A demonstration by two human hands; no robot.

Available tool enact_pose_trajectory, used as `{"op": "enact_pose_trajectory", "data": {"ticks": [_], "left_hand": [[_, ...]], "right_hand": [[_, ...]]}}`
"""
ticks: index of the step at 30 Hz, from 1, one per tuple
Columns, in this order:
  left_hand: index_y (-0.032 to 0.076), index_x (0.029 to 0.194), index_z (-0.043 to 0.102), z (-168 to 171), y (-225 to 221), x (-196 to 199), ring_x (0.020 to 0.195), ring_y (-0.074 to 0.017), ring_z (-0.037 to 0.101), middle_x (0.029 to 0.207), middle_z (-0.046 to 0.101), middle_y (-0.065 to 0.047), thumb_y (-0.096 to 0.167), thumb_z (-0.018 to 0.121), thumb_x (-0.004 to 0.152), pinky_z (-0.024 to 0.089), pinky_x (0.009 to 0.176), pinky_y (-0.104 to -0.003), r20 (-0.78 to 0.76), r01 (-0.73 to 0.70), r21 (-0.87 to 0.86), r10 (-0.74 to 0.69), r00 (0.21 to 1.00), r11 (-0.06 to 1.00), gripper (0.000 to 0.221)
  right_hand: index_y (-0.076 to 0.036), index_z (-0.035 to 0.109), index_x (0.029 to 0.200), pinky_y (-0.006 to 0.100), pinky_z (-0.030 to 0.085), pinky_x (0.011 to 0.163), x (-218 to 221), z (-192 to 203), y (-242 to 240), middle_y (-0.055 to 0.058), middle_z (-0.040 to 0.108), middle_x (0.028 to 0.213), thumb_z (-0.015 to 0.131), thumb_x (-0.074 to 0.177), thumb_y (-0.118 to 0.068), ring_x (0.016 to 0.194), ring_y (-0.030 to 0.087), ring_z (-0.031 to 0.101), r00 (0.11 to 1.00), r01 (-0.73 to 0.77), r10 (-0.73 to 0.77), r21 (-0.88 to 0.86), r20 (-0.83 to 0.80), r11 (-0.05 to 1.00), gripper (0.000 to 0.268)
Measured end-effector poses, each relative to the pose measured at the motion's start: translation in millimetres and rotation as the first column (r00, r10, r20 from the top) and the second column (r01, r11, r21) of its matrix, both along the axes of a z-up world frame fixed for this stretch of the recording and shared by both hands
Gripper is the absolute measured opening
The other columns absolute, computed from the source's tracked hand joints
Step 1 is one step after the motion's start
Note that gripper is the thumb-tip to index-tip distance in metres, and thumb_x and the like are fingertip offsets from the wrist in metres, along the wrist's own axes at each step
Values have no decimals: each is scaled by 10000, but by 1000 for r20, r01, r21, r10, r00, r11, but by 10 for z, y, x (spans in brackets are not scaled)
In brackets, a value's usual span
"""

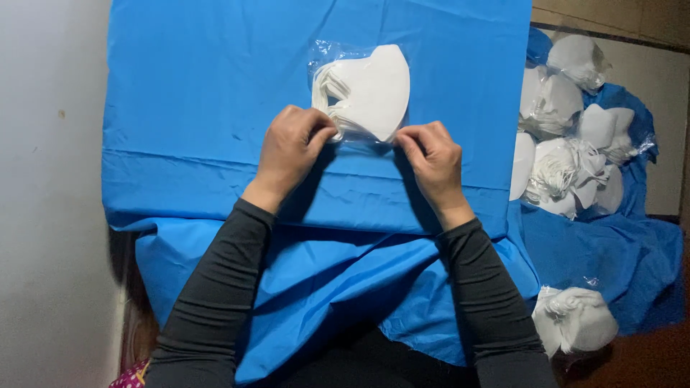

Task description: Packaging white face masks into clear plastic bags on a blue work surface.

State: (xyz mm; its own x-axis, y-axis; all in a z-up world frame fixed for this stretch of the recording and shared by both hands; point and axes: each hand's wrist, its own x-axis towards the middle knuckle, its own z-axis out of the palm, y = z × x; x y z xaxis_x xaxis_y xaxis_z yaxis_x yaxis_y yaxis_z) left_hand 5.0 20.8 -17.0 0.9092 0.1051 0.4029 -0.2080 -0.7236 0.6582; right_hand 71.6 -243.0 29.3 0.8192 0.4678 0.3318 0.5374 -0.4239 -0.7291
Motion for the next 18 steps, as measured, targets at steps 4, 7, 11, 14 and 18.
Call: {"op": "enact_pose_trajectory", "data": {"ticks": [4, 7, 11, 14, 18], "left_hand": [[254, 938, 716, -19, -25, -11, 845, -214, 685, 762, 717, 47, 330, 835, 900, 545, 762, -362, -97, -95, -90, 86, 992, 991, 147], [230, 892, 689, 22, -81, 3, 790, -245, 687, 726, 699, 13, 281, 860, 851, 554, 708, -395, -117, -158, -59, 150, 982, 986, 183], [151, 967, 622, 241, -153, -19, 809, -331, 704, 909, 595, -45, 196, 877, 833, 592, 698, -450, -99, -195, -1, 194, 976, 981, 292], [72, 1229, 497, 360, -147, -5, 936, -426, 701, 1074, 540, -124, 124, 906, 803, 612, 762, -535, -152, -208, -39, 200, 968, 977, 592], [26, 1530, 275, 389, -76, 47, 951, -433, 735, 881, 714, -128, 184, 859, 848, 559, 850, -592, -446, -228, -223, 109, 888, 948, 912]], "right_hand": [[-121, 761, 958, 376, 537, 753, 68, -81, 29, 41, 729, 785, 749, 1020, -156, 822, 281, 690, 997, 68, -68, 0, -40, 998, 72], [-145, 748, 909, 310, 519, 681, 100, -107, 69, 29, 725, 723, 776, 992, -163, 720, 174, 683, 974, 149, -147, -4, -172, 989, 90], [-152, 731, 868, 275, 495, 648, 146, -107, 114, 9, 716, 679, 801, 966, -178, 665, 117, 650, 949, 189, -188, -21, -253, 982, 124], [-150, 720, 858, 261, 484, 638, 155, -66, 143, 7, 714, 666, 805, 956, -175, 651, 107, 643, 939, 194, -195, -34, -285, 980, 132], [-153, 719, 863, 204, 473, 604, 203, -46, 123, -1, 708, 635, 834, 920, -170, 603, 78, 643, 905, 182, -190, -58, -381, 982, 129]]}}
